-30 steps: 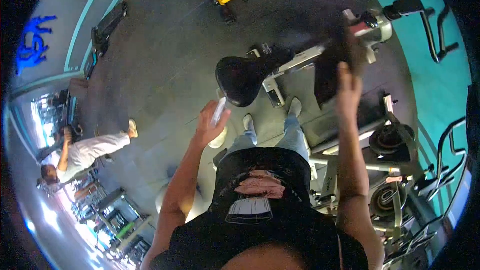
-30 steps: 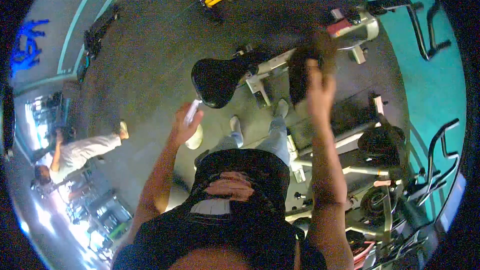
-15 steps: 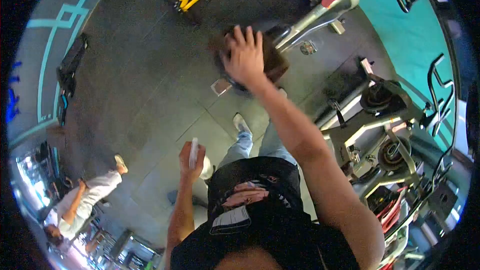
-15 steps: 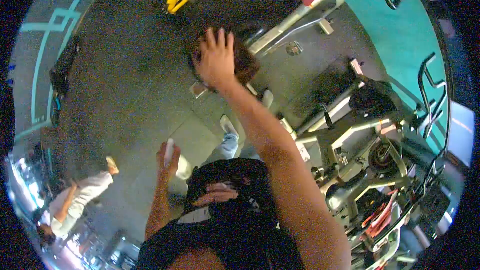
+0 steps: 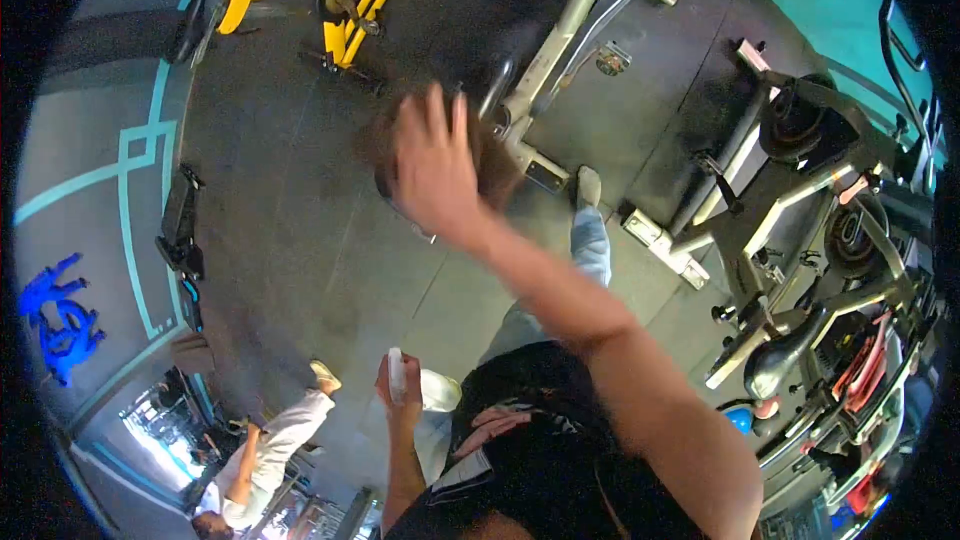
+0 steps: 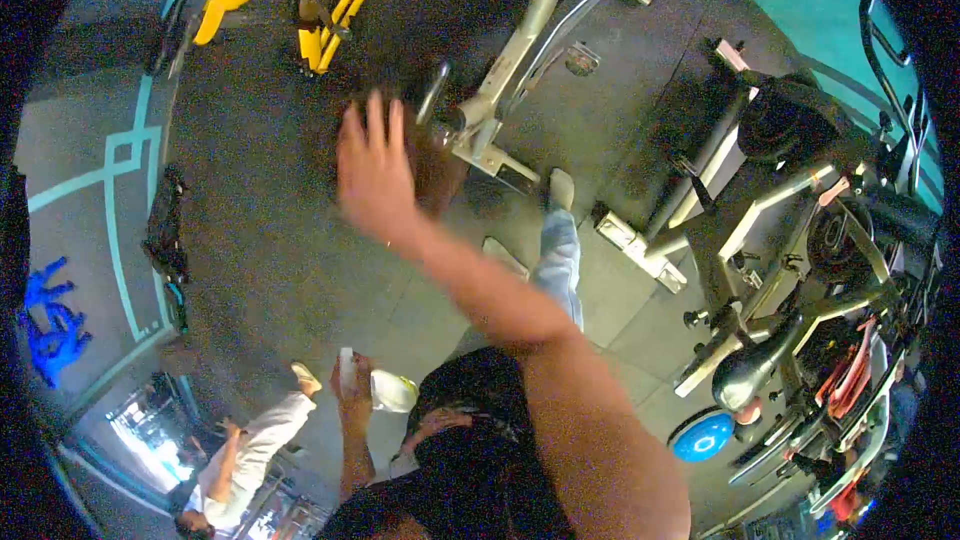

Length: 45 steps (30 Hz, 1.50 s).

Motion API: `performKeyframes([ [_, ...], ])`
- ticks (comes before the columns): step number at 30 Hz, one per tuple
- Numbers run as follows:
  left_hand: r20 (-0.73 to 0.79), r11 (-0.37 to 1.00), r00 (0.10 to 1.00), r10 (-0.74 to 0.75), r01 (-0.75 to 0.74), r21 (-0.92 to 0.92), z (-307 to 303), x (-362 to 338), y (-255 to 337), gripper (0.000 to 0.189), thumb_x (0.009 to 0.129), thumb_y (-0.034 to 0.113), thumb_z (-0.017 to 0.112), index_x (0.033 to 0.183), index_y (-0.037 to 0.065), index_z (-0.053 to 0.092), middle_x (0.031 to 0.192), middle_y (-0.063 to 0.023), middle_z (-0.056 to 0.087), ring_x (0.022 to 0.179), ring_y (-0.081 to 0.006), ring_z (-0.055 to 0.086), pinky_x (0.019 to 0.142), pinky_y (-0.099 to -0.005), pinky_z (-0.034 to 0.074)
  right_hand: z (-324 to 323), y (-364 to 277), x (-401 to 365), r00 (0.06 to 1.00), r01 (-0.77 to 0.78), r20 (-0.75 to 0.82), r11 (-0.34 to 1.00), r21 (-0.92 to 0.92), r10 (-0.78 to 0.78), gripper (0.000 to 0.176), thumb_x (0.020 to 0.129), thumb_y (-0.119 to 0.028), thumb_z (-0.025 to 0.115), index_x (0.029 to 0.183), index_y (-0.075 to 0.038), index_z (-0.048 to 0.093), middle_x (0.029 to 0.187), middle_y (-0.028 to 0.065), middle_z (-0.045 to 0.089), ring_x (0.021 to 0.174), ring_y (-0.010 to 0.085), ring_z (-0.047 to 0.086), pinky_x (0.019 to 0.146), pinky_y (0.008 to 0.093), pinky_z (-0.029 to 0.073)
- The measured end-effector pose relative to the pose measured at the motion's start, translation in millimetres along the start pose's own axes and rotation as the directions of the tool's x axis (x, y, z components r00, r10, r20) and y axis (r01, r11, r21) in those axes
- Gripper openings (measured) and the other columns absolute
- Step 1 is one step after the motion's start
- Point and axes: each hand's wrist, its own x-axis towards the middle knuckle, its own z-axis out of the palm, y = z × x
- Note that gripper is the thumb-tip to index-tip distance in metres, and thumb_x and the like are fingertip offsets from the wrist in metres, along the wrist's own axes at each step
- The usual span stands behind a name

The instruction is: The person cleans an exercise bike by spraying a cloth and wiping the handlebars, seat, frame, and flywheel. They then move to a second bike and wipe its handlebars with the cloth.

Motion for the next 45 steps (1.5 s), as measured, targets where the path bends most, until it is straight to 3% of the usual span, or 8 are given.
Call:
performKeyframes([
  [12, 0.026, 0.991, 0.996, -0.08, 0.082, -0.105, 16, 20, 53, 0.024, 0.092, 0.027, 0.059, 0.086, 0.003, 0.057, 0.074, -0.0033, 0.055, 0.065, -0.0113, 0.05, 0.058, -0.0284, 0.041, 0, 90, 80, 0.832, -0.398, -0.294, 0.876, 0.273, 0.47, 0.053, 0.081, -0.031, 0.063, 0.126, -0.004, 0.057, 0.146, 0.0224, 0.035, 0.136, 0.0488, 0.026, 0.109, 0.066, 0.017],
  [16, -0.006, 0.98, 0.994, -0.112, 0.109, -0.165, 6, 3, 39, 0.025, 0.092, 0.027, 0.06, 0.086, 0.004, 0.056, 0.075, -0.0031, 0.056, 0.065, -0.0116, 0.05, 0.06, -0.0284, 0.043, 11, 130, 87, 0.562, -0.483, 0.121, 0.205, 0.851, 0.818, 0.049, 0.089, -0.035, 0.054, 0.118, 0.004, 0.056, 0.113, 0.027, 0.061, 0.109, 0.0435, 0.057, 0.096, 0.0516, 0.042],
  [19, -0.014, 0.994, 0.997, -0.08, 0.079, -0.08, 4, -2, 15, 0.024, 0.091, 0.026, 0.061, 0.086, 0.003, 0.056, 0.075, -0.0037, 0.056, 0.065, -0.0134, 0.05, 0.06, -0.03, 0.043, 30, 82, 42, 0.459, -0.208, -0.128, 0.246, 0.947, 0.879, 0.055, 0.099, -0.038, 0.042, 0.096, 0.013, 0.06, 0.098, 0.0342, 0.063, 0.099, 0.0471, 0.059, 0.084, 0.0471, 0.045],
  [27, 0.098, 0.996, 0.994, -0.039, 0.031, 0.088, 5, 13, 32, 0.019, 0.089, 0.022, 0.06, 0.088, 0.003, 0.058, 0.073, -0.0071, 0.056, 0.067, -0.0182, 0.056, 0.061, -0.0332, 0.045, 35, 28, -117, 0.794, -0.27, 0.037, 0.297, 0.916, 0.607, 0.053, 0.085, -0.013, 0.062, 0.134, 0.0, 0.044, 0.138, 0.0274, 0.042, 0.126, 0.0459, 0.042, 0.105, 0.046, 0.036],
  [30, 0.132, 0.997, 0.989, -0.071, 0.065, 0.05, 9, 13, 32, 0.018, 0.089, 0.022, 0.059, 0.088, 0.004, 0.059, 0.072, -0.0071, 0.055, 0.066, -0.0187, 0.055, 0.06, -0.0338, 0.045, 5, 57, -68, 0.957, 0.08, -0.287, 0.909, 0.408, 0.044, 0.075, 0.072, -0.016, 0.07, 0.139, -0.001, 0.041, 0.152, 0.0246, 0.023, 0.14, 0.0496, 0.016, 0.113, 0.06, 0.017],
  [35, 0.06, 0.992, 0.997, 0.05, -0.043, -0.115, 23, 1, 23, 0.016, 0.088, 0.02, 0.06, 0.088, 0.004, 0.058, 0.073, -0.0065, 0.056, 0.064, -0.0186, 0.054, 0.06, -0.032, 0.044, -5, 97, 68, 0.981, -0.11, -0.178, 0.983, -0.147, 0.083, 0.043, 0.094, -0.022, 0.036, 0.119, -0.001, 0.063, 0.137, 0.0181, 0.05, 0.139, 0.0457, 0.023, 0.112, 0.0629, 0.012],
  [40, -0.048, 0.963, 0.996, -0.073, 0.058, -0.262, 28, -23, 16, 0.015, 0.088, 0.019, 0.061, 0.088, 0.004, 0.057, 0.072, -0.0047, 0.055, 0.065, -0.0152, 0.053, 0.059, -0.0301, 0.043, 9, 40, 102, 0.802, 0.05, 0.594, 0.998, 0.025, -0.055, 0.045, 0.088, -0.04, 0.05, 0.108, -0.006, 0.07, 0.121, 0.0166, 0.063, 0.115, 0.0357, 0.058, 0.099, 0.0551, 0.039],
  [45, -0.104, 0.837, 0.954, -0.282, 0.192, -0.512, 39, -53, -9, 0.018, 0.088, 0.021, 0.064, 0.087, 0.004, 0.057, 0.073, -0.005, 0.057, 0.067, -0.0141, 0.054, 0.06, -0.0293, 0.045, 14, -14, 12, 0.964, 0.255, 0.057, 0.963, 0.082, -0.26, 0.047, 0.088, -0.04, 0.055, 0.123, -0.009, 0.059, 0.139, 0.017, 0.047, 0.133, 0.0392, 0.037, 0.112, 0.0499, 0.026],
])
